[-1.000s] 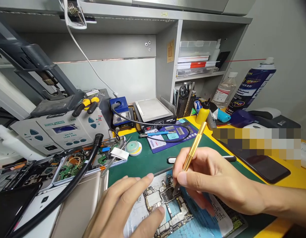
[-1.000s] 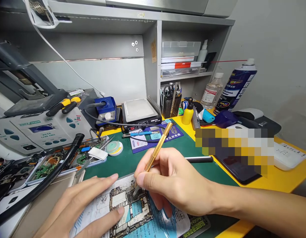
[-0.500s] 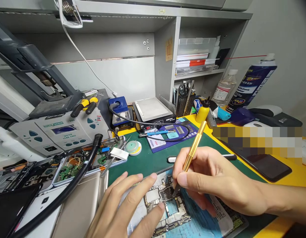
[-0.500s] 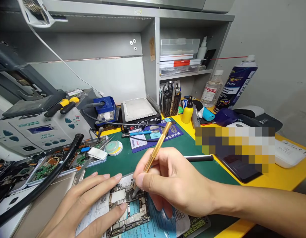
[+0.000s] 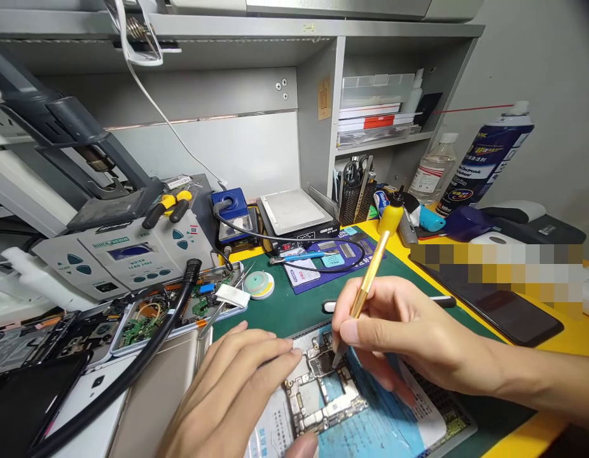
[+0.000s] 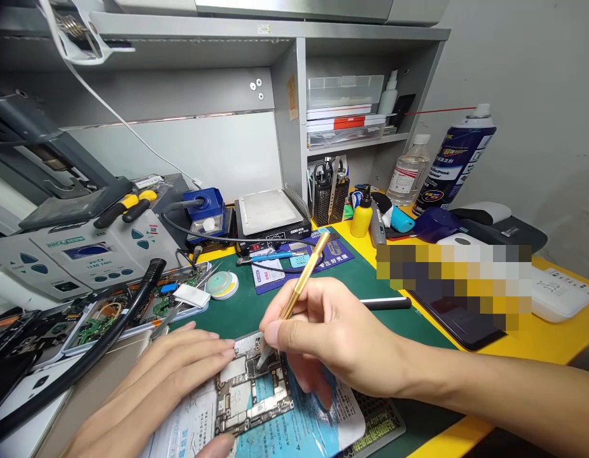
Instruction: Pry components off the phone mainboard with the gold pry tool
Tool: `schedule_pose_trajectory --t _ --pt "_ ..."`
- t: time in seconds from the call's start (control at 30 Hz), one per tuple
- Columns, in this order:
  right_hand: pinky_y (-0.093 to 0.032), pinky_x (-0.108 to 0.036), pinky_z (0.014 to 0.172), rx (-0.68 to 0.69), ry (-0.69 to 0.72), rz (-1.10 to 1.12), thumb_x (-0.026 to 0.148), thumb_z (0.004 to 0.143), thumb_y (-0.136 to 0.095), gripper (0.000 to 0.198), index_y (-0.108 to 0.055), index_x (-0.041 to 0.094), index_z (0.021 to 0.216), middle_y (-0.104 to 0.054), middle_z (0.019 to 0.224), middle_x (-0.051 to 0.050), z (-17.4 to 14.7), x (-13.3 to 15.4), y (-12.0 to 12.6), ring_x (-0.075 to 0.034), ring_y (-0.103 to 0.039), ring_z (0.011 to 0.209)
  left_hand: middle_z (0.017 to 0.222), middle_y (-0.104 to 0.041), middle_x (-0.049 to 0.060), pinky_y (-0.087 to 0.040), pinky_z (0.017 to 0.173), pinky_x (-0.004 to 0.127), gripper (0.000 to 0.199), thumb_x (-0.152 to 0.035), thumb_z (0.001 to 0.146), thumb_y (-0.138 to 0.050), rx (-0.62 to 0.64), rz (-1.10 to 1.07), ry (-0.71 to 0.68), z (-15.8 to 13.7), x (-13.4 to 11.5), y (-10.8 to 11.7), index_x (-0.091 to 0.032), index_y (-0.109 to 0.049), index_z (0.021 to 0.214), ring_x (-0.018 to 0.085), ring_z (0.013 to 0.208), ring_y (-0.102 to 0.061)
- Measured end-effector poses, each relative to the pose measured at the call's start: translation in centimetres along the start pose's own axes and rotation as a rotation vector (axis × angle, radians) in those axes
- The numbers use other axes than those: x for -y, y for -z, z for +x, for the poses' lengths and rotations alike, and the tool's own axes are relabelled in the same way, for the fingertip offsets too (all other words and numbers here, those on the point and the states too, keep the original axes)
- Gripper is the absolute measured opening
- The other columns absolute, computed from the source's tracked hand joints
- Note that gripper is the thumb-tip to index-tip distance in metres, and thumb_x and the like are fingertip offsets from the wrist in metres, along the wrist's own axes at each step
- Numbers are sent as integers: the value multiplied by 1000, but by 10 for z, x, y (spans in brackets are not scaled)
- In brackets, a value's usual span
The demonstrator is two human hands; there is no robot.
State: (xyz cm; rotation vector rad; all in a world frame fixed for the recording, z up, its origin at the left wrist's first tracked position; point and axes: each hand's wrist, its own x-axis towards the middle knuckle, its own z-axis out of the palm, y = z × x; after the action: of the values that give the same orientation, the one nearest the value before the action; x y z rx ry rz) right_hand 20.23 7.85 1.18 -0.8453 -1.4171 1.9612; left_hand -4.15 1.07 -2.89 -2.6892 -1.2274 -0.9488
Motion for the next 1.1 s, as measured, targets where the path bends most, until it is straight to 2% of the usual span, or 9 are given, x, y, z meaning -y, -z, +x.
schedule_pose_trajectory --t 0.13,0.27,0.37,0.47,0.63,0.77,0.87,0.97,1.1 --pt "-45 -14 29 -25 18 99 28 85 -74 16 -64 15 85 -55 50 5 4 -1 2 -8 -49 36 127 -58 3 -40 111 29 49 -26 84 -71 18 -64 47 17 -6 -1 -21 -51 129 17 124 -49" --pt "-44 -13 28 -66 25 114 29 83 -76 18 -63 16 81 -53 47 5 7 2 1 -8 -47 35 128 -60 3 -47 105 33 51 -31 85 -71 73 -103 95 24 -11 -4 -23 -49 130 20 125 -48" --pt "-44 -12 28 -78 28 116 30 83 -77 19 -64 16 82 -52 46 5 7 2 1 -8 -48 35 139 -55 5 -36 115 45 56 -38 85 -68 73 -90 42 17 -10 -1 -22 -47 134 27 135 -40" --pt "-45 -12 28 -89 41 127 28 81 -78 19 -64 15 81 -52 48 6 7 1 1 -8 -50 37 142 -51 7 -25 118 53 41 -23 85 -53 64 -92 -15 6 -3 5 -20 -51 126 31 139 -34" --pt "-45 -13 27 -84 47 138 24 81 -75 14 -64 15 81 -53 50 5 8 0 2 -9 -52 37 142 -46 4 -23 117 53 48 -6 72 -50 73 -77 -66 -1 4 5 -24 -55 116 31 136 -34" --pt "-45 -13 27 -92 52 132 22 82 -74 12 -65 15 81 -51 49 6 7 1 2 -9 -51 37 145 -44 2 -20 120 52 39 -3 83 -50 46 -3 -110 1 -2 -2 -25 -57 116 28 136 -37" --pt "-45 -13 28 -92 53 126 21 82 -73 10 -65 15 80 -51 48 6 7 1 2 -9 -51 37 146 -44 0 -20 121 53 39 -2 92 -40 73 33 -110 1 -4 -3 -26 -59 116 27 139 -35" --pt "-45 -13 28 -82 56 120 21 82 -72 9 -65 15 80 -52 48 6 7 0 3 -9 -51 37 145 -46 0 -20 120 55 44 -1 93 -34 63 49 -121 1 -5 -3 -27 -61 116 27 139 -35" --pt "-46 -14 29 -77 59 95 23 84 -73 10 -65 16 82 -53 48 6 7 -2 3 -8 -50 36 144 -47 0 -23 119 55 35 -1 88 -48 -13 69 -169 2 -3 -3 -25 -62 111 27 134 -41"
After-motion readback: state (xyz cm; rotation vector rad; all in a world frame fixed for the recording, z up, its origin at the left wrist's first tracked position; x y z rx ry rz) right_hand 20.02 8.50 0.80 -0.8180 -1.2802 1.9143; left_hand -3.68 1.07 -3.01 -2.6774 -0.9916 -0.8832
